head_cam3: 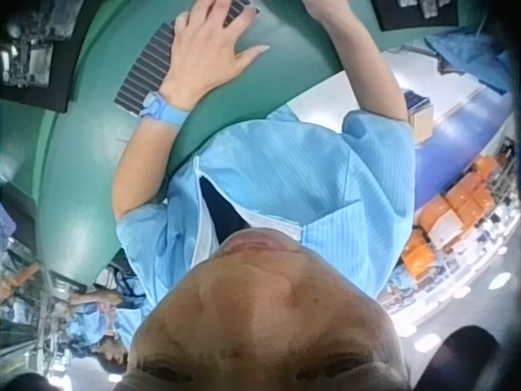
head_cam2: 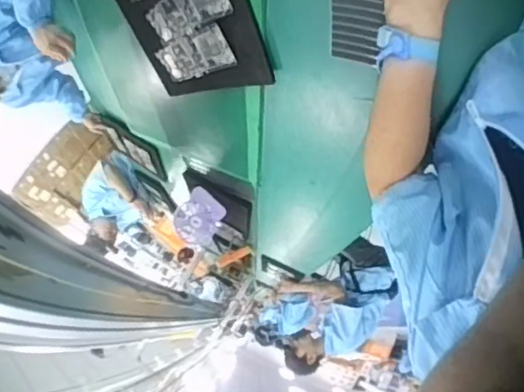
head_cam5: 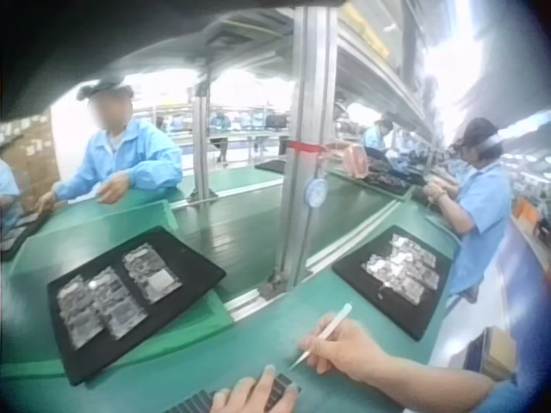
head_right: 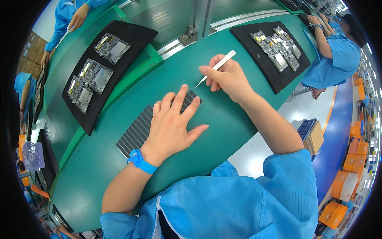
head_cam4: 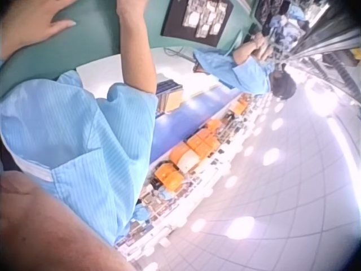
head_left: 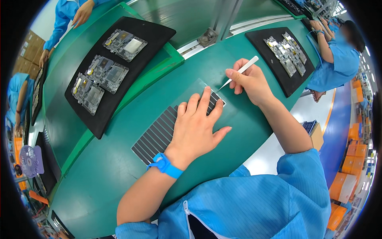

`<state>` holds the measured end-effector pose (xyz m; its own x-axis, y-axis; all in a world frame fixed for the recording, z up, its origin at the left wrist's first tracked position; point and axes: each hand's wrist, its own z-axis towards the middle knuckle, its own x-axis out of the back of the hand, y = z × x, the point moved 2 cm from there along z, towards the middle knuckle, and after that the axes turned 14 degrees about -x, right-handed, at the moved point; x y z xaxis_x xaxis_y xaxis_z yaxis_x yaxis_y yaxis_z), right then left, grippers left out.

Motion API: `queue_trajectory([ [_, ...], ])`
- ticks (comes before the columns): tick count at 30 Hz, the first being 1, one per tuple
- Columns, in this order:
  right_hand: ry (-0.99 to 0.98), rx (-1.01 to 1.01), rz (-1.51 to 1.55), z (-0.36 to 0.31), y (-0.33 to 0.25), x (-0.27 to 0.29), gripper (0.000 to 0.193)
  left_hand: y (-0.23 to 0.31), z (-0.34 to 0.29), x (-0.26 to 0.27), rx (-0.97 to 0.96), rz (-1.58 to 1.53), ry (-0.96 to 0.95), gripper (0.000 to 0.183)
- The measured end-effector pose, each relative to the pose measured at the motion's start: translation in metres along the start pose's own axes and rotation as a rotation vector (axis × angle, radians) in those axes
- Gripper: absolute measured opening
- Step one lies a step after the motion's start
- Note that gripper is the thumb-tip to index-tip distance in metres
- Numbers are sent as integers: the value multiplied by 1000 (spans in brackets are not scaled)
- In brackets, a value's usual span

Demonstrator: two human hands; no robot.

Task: The person uses tweezers to pick small metallic components from a strip and places them onto circuit boards. The person handles multiple boards, moving them along the green assembly line table to different positions as they work.

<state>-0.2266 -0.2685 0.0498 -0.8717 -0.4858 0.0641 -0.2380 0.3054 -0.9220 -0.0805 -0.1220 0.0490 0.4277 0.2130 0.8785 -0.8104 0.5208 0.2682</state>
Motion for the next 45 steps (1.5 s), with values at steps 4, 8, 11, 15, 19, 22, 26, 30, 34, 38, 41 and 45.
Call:
queue_trajectory([
  [4, 23, -18, -79, -5, -3, -10, 24, -1, 1, 0, -7, 1, -25, 58],
  [8, 34, -8, -89, -4, -3, -10, 25, 0, 1, 1, -11, 2, -30, 58],
  [11, 34, -9, -99, -4, -4, -11, 25, 0, 1, 2, -12, 7, -42, 58],
  [15, 13, -1, -97, -5, -5, -12, 25, 0, 1, 2, -14, 14, -43, 57],
  [19, -13, -1, -94, -4, -5, -11, 25, -1, 2, 1, -15, 5, -35, 58],
  [22, -35, 0, -57, -3, -3, -9, 23, -1, 3, 1, -12, 2, -35, 59],
  [26, -101, 18, 149, -1, 1, -3, 22, -2, 5, 0, -33, -6, -27, 57],
  [30, -61, 13, 219, -1, 4, -2, 22, -2, 1, 5, -36, -84, 12, 56],
  [34, -31, 42, 335, 5, 10, 4, 22, -33, -16, 50, 69, 80, 169, 45],
  [38, -48, 56, 369, 5, 9, 5, 23, -92, -70, 99, 501, 616, -228, 35],
  [41, -62, 71, 347, 7, 8, -1, 23, -96, -96, 103, 423, 711, -337, 44],
  [45, -100, 110, 399, 11, 8, 1, 20, -86, -111, 126, 243, 762, -277, 41],
])
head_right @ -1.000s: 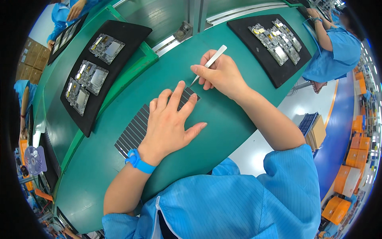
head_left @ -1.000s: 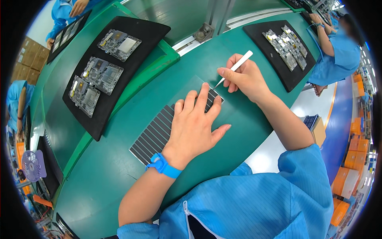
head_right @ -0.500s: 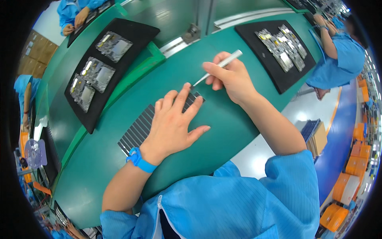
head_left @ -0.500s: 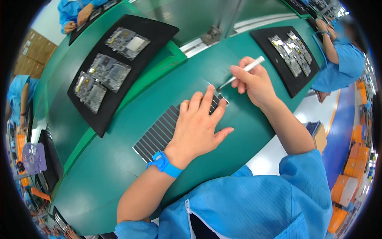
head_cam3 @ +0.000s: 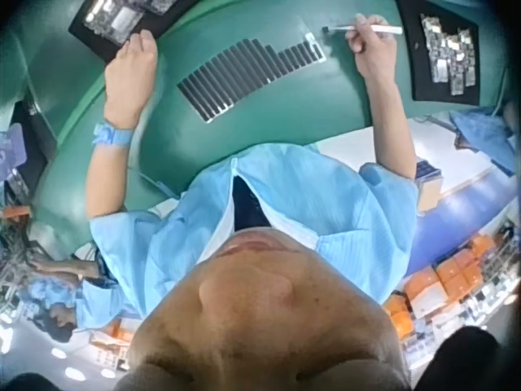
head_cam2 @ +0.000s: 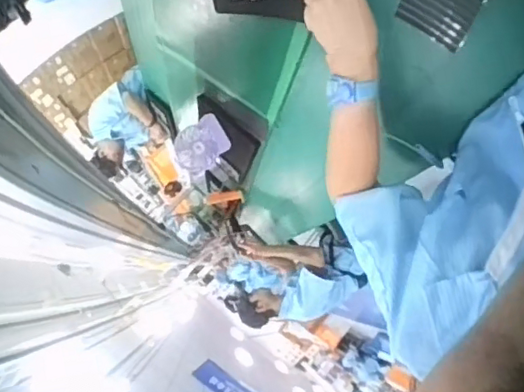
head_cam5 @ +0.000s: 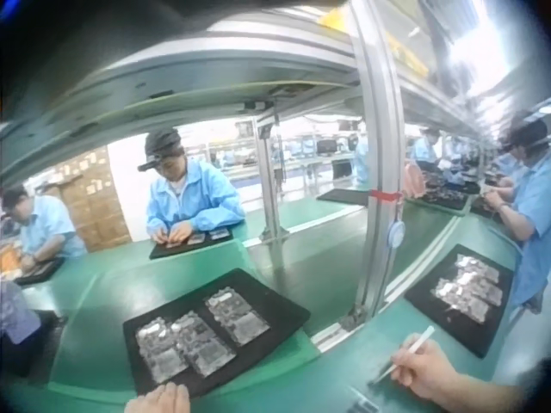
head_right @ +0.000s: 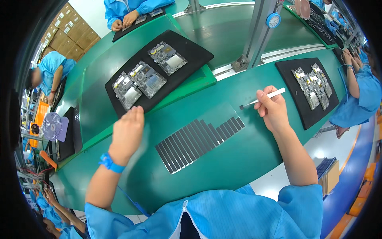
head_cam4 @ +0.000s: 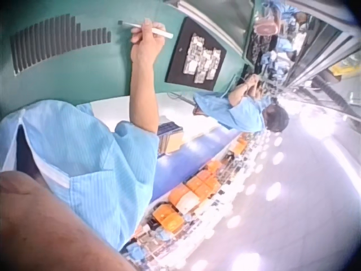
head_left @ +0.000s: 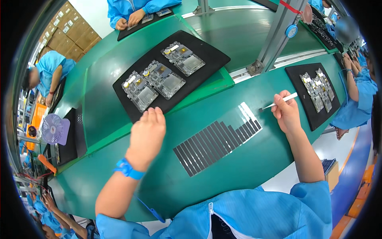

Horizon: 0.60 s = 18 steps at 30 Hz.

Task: The person uses tweezers to pick small metallic components from a strip and places them onto circuit boards. The person handles multiple boards, moving them along the green assembly line table to different positions as they work.

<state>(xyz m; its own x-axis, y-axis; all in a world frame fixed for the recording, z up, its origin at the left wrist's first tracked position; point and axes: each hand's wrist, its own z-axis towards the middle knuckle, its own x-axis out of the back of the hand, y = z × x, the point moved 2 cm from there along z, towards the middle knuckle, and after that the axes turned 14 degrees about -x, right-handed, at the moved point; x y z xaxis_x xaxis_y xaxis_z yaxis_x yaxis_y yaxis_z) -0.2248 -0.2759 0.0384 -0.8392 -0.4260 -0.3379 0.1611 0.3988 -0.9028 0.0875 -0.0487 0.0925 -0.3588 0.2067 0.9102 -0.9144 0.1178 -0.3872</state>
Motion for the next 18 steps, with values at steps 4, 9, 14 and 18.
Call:
queue_trajectory([
  [4, 59, 13, 71, -6, -7, 9, 19, 21, -46, 50, -60, -91, 47, 39],
  [9, 3, -81, 75, -24, -9, -42, 18, 76, -139, 81, -90, -210, -45, 31],
  [14, -149, -178, -47, -40, 9, -124, 23, 97, -130, 89, 23, -419, -209, 31],
  [18, -201, -146, -121, -37, 36, -159, 29, 98, -65, 73, -50, -542, 96, 36],
])
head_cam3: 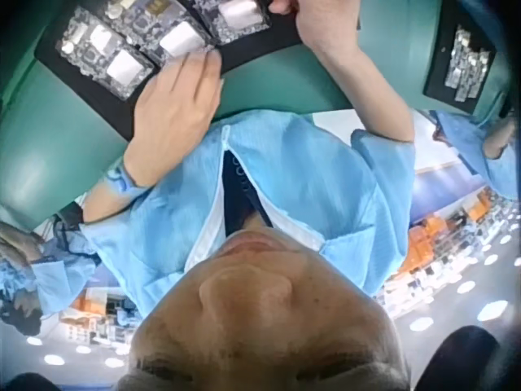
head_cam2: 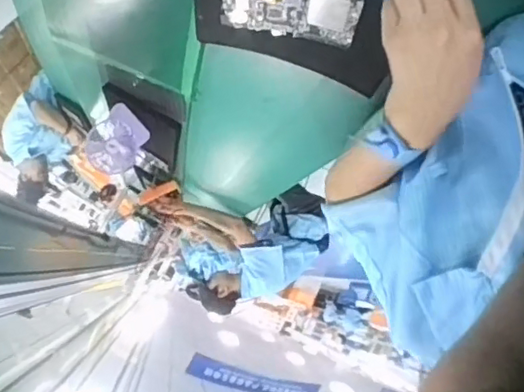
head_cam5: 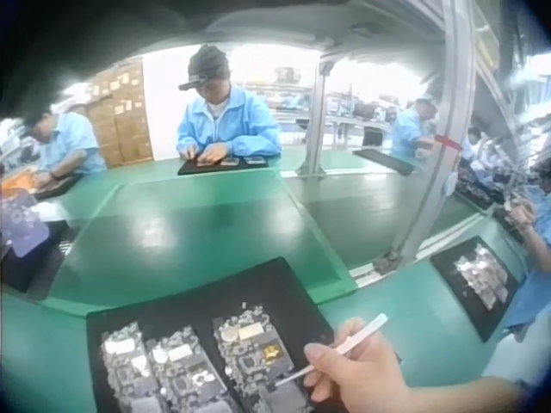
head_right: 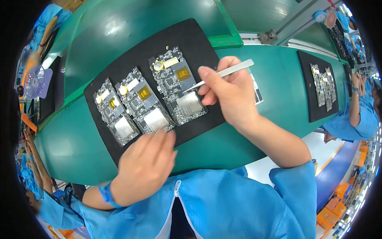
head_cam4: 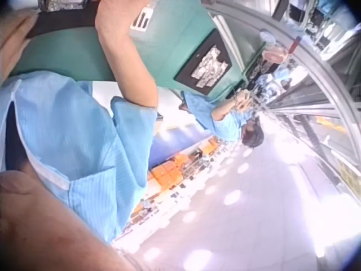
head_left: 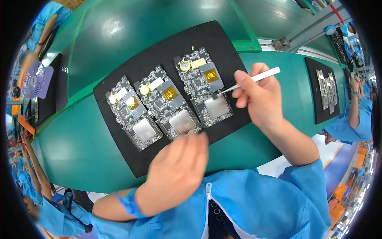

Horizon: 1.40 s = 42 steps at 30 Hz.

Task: The person uses tweezers to pick small metallic components from a strip and places them onto circuit boards. The person handles multiple boards, moving them along the green assembly line table to different positions as they work.

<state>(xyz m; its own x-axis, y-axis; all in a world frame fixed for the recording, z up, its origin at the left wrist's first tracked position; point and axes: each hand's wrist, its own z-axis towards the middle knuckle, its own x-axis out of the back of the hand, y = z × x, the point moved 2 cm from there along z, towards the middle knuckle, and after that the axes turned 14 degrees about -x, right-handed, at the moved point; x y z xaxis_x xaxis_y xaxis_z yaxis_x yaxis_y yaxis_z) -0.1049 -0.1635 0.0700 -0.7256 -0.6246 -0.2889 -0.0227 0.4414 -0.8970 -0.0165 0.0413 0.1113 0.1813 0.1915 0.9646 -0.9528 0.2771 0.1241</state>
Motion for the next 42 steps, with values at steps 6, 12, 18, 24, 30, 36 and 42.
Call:
queue_trajectory([
  [6, 66, -3, -54, -2, 26, -14, 29, -5, 26, -53, -65, 277, 19, 35],
  [12, 114, 53, -74, -9, 29, -17, 26, -8, 22, -66, -96, 338, 163, 30],
  [18, 145, 101, -100, -12, 31, -17, 26, -9, 23, -65, -85, 327, 167, 28],
  [24, 134, 142, -128, -9, 30, -17, 26, -10, 22, -67, -85, 329, 172, 27],
  [30, 142, 148, -150, -9, 31, -17, 26, -10, 22, -63, -86, 317, 165, 27],
  [36, 150, 135, -137, -11, 29, -18, 25, -10, 23, -64, -31, 272, 218, 20],
  [42, 167, 126, -189, -10, 29, -22, 27, -18, 27, -69, 52, 144, 292, 14],
])
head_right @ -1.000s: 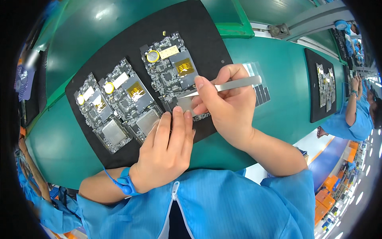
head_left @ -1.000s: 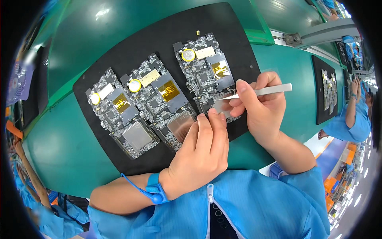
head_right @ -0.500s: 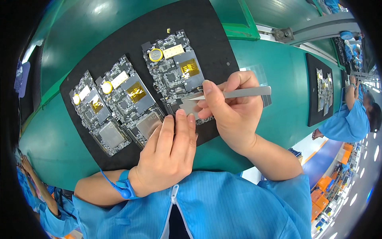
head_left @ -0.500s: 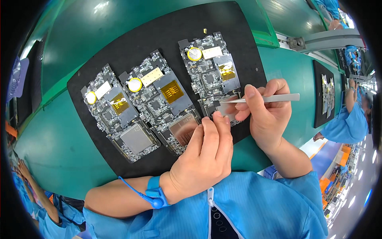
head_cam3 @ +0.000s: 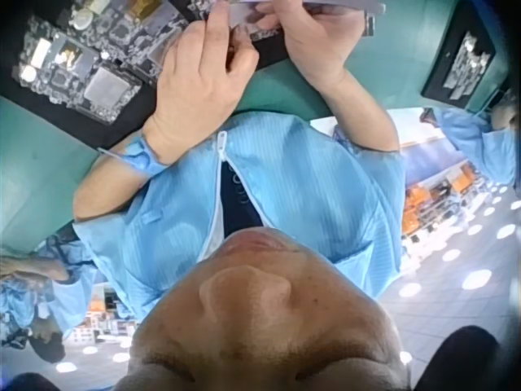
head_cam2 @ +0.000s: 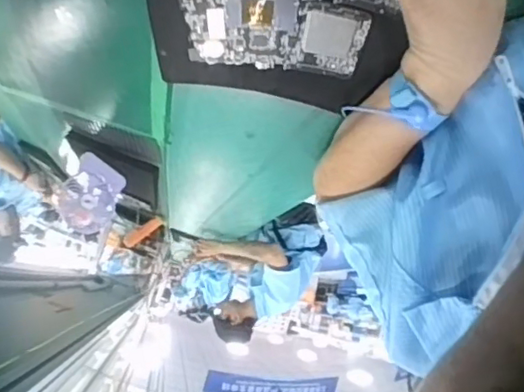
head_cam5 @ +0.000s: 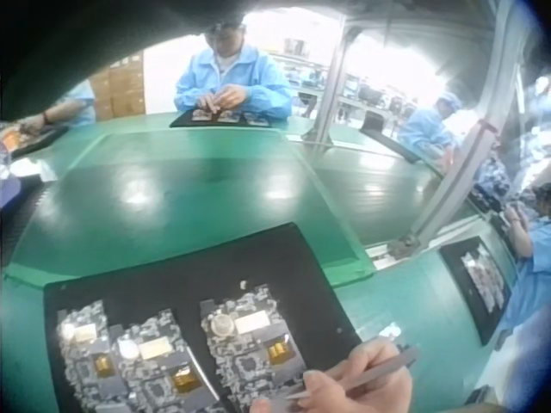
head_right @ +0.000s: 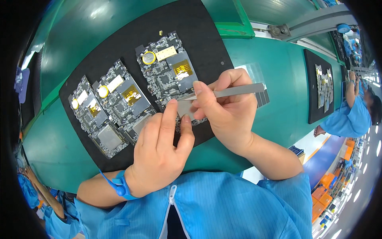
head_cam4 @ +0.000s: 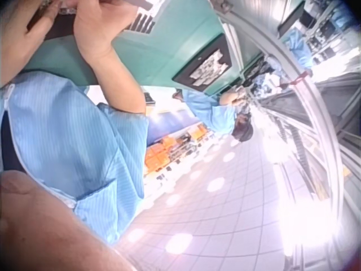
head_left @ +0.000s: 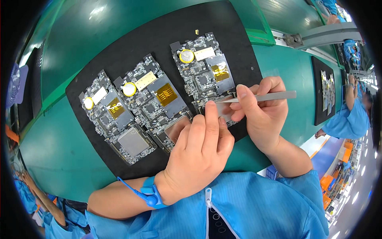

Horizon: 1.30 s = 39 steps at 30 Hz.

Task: The person uses tweezers to pick small metallic components from a strip and places them onto circuit boards. The person handles multiple boards, moving them along the green assembly line table to different positions as they work.

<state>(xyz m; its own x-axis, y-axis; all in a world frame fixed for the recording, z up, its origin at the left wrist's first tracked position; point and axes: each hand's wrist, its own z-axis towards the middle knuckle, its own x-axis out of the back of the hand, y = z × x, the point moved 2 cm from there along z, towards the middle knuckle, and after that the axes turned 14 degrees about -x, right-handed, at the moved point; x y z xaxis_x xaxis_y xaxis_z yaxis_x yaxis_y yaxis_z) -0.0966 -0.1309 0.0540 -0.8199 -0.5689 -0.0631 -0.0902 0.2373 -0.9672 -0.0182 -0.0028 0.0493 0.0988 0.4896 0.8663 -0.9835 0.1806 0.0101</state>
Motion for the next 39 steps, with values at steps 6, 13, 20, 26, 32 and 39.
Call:
queue_trajectory([
  [6, -91, 435, -253, -6, 5, 5, 27, 0, 2, 9, -17, -57, -105, 22],
  [13, -198, 550, -223, -9, 6, 0, 25, 9, -9, 7, -103, 81, -139, 34],
  [20, -142, 474, -412, -12, 7, 0, 23, 9, -8, 9, -116, 79, -146, 34],
  [26, -167, 502, -274, -12, 6, 9, 23, 7, -5, 9, -153, 111, -171, 35],
  [32, 199, 164, -20, 14, -25, 84, 22, 20, 20, 28, -75, 56, -465, 44],
  [39, 181, -99, -123, 35, -18, 158, 25, 56, 78, -26, -314, -236, -209, 54],
])
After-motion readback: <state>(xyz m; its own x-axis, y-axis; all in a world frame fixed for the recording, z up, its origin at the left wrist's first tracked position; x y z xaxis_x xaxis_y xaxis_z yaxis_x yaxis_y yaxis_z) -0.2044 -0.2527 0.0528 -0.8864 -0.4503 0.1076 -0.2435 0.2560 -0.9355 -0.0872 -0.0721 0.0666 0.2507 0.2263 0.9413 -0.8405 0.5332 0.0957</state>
